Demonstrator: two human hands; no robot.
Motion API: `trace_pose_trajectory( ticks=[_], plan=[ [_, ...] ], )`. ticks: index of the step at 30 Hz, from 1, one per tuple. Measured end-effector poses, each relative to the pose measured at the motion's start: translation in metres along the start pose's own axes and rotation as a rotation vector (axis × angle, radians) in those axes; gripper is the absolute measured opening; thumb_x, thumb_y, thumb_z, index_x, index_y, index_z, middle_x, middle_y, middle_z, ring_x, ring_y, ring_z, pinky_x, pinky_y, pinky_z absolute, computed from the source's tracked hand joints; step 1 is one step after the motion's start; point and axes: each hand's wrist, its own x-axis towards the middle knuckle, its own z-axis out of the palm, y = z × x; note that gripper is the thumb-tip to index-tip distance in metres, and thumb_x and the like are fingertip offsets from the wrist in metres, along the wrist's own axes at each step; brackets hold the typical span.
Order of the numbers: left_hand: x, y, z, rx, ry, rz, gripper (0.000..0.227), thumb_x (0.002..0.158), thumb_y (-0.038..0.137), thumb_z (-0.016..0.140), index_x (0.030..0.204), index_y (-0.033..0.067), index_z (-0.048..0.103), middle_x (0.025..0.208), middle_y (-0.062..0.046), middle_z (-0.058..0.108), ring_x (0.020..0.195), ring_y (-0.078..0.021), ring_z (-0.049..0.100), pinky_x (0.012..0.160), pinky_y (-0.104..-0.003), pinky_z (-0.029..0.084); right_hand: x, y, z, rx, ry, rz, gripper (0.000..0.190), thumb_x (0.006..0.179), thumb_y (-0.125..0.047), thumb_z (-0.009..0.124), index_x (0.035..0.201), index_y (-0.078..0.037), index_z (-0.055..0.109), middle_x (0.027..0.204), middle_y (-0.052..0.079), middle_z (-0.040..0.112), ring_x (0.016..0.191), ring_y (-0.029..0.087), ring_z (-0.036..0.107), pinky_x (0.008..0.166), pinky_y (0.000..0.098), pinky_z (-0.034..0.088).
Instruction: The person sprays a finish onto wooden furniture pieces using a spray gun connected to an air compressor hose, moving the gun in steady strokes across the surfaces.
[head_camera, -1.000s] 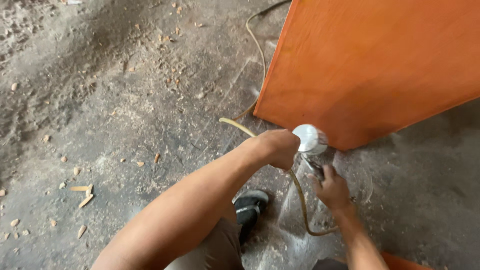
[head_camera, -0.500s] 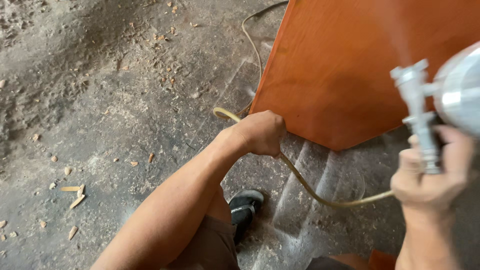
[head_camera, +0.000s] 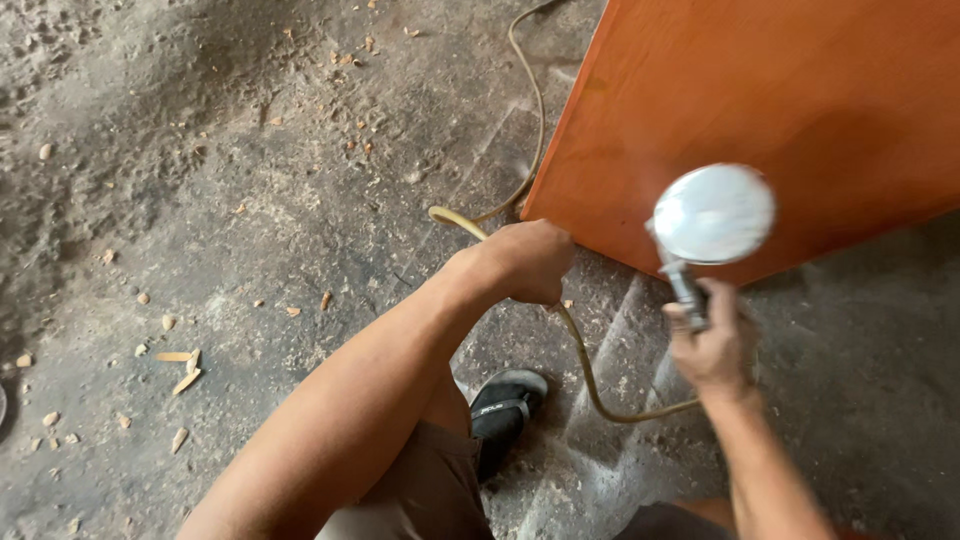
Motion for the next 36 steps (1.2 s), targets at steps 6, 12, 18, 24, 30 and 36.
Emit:
trace_pose_trajectory(
  ticks=[6, 12, 18, 24, 30, 36],
  plan=[
    [0.007, -0.003, 0.009, -0.082, -0.035, -0.036, 0.017, 0.07, 0.011, 0.074, 0.085, 0.0018, 0.078, 0.089, -0.02, 0.075, 0.09, -0.0347, 0.075, 0.075, -0.045, 0.06, -0.034, 0.038, 0.083, -0.087, -0.212, 0.06, 0.056, 0.099, -0.059, 0.052, 0.109, -0.004, 0.059, 0.081, 0.013, 0.069, 0.068, 0.03, 0.07, 0.063, 0.0467, 0.058],
    [0.008, 0.001, 0.012, -0.093, -0.017, -0.049, 0.018, 0.072, 0.012, 0.075, 0.087, 0.0023, 0.077, 0.089, -0.021, 0.075, 0.089, -0.0374, 0.074, 0.075, -0.046, 0.06, -0.031, 0.049, 0.136, -0.188, -0.55, 0.293, 0.058, 0.097, -0.056, 0.056, 0.117, -0.001, 0.053, 0.09, 0.023, 0.07, 0.073, 0.039, 0.074, 0.063, 0.0501, 0.06],
    [0.0, 0.002, -0.004, -0.074, 0.033, -0.07, 0.016, 0.072, 0.011, 0.072, 0.085, 0.0037, 0.077, 0.087, -0.019, 0.075, 0.085, -0.0364, 0.076, 0.074, -0.045, 0.061, -0.01, 0.007, 0.11, -0.25, -0.342, 0.116, 0.057, 0.094, -0.057, 0.06, 0.116, -0.004, 0.057, 0.086, 0.023, 0.071, 0.074, 0.045, 0.07, 0.065, 0.0527, 0.055],
    [-0.016, -0.002, -0.014, -0.109, 0.065, -0.106, 0.014, 0.07, 0.012, 0.072, 0.081, 0.0045, 0.077, 0.084, -0.017, 0.075, 0.085, -0.0355, 0.075, 0.073, -0.045, 0.06, 0.035, -0.043, 0.018, -0.173, -0.17, 0.094, 0.044, 0.095, -0.044, 0.065, 0.109, -0.003, 0.06, 0.068, 0.011, 0.062, 0.053, 0.027, 0.062, 0.052, 0.0406, 0.049],
    [-0.025, -0.003, -0.019, -0.113, 0.103, -0.122, 0.014, 0.07, 0.011, 0.073, 0.081, 0.0044, 0.077, 0.084, -0.018, 0.075, 0.085, -0.0349, 0.075, 0.072, -0.045, 0.06, 0.067, -0.099, -0.069, 0.071, 0.116, -0.182, 0.036, 0.112, -0.03, 0.07, 0.115, 0.003, 0.057, 0.074, 0.004, 0.057, 0.06, 0.017, 0.059, 0.053, 0.032, 0.046],
    [-0.026, -0.001, -0.021, -0.109, 0.096, -0.119, 0.015, 0.07, 0.015, 0.076, 0.083, 0.0065, 0.078, 0.083, -0.016, 0.075, 0.083, -0.0342, 0.075, 0.072, -0.045, 0.059, 0.086, -0.117, -0.115, 0.057, 0.255, -0.301, 0.038, 0.118, -0.034, 0.057, 0.12, 0.004, 0.054, 0.098, 0.012, 0.057, 0.084, 0.017, 0.058, 0.074, 0.0296, 0.047]
  ],
)
